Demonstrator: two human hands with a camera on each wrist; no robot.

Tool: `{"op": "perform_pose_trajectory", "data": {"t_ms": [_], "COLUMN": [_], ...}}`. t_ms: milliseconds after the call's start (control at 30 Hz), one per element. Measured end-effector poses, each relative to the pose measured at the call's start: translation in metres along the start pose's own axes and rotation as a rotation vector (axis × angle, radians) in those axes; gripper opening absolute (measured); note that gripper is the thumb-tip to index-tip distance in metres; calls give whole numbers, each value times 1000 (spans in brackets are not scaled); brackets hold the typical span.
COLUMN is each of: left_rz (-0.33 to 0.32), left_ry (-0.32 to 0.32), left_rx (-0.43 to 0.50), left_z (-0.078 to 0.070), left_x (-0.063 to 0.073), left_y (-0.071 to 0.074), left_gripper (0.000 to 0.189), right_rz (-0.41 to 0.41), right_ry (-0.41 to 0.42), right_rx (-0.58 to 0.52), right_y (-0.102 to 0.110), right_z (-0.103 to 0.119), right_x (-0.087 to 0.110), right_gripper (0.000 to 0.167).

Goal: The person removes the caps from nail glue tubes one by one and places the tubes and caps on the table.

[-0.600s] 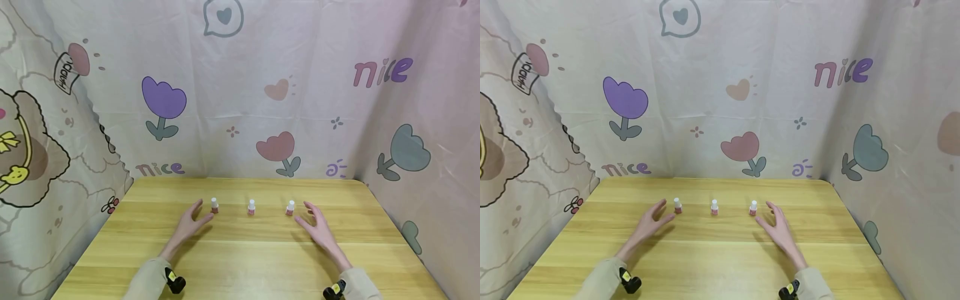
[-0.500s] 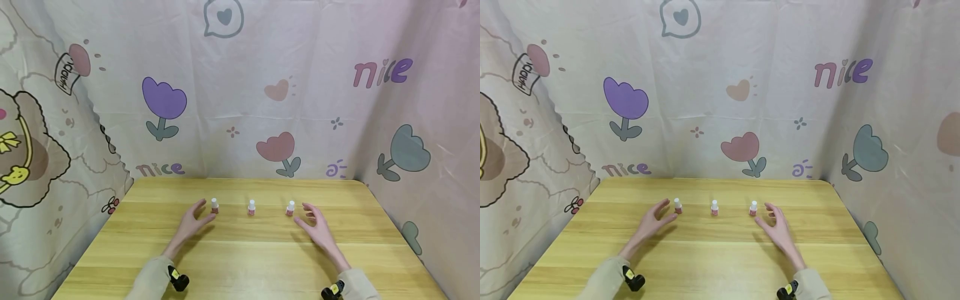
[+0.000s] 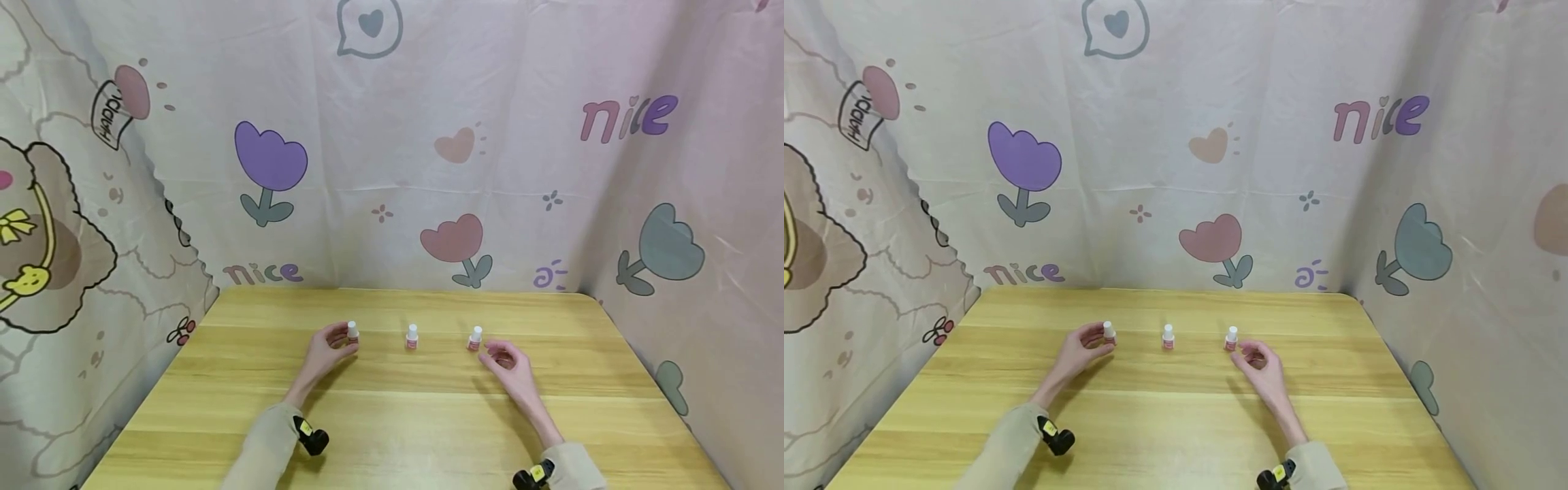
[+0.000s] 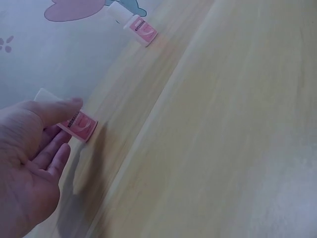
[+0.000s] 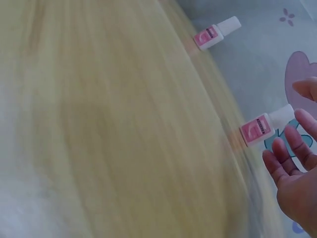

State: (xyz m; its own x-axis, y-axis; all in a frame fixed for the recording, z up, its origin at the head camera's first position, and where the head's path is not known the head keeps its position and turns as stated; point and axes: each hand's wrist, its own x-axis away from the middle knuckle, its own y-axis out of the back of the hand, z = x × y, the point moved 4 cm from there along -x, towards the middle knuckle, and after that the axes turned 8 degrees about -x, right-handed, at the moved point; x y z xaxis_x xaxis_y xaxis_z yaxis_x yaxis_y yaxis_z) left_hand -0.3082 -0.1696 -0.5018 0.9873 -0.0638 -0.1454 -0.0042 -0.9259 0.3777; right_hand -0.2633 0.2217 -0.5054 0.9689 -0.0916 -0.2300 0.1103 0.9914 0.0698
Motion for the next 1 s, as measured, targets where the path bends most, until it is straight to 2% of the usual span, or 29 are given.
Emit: {"op": "perform_pose_trajectory", "data": {"t_ms": [167, 267, 500, 767, 1000], "left_rz": [-56, -86, -117, -92, -43], "left_ry": [-14, 3, 27, 40, 8], "left_rx": [-56, -88, -131, -120, -138], "left_z": [0, 1, 2, 2, 0], "left_x": [-3, -5, -6, -6, -5], "left_y": [-3, -4, -6, -11, -17], "left_gripper": [46, 41, 34, 30, 27], "right_rz": [22, 24, 63, 111, 124], "right_ry": [7, -3, 7, 47, 58], "right_rx": [-33, -49, -92, -156, -175], "right_y": [-4, -6, -12, -19, -23], "right_z": [0, -1, 1, 4, 5], "right_x": [3, 4, 6, 7, 8], "right_gripper": [32, 32, 35, 34, 36]}}
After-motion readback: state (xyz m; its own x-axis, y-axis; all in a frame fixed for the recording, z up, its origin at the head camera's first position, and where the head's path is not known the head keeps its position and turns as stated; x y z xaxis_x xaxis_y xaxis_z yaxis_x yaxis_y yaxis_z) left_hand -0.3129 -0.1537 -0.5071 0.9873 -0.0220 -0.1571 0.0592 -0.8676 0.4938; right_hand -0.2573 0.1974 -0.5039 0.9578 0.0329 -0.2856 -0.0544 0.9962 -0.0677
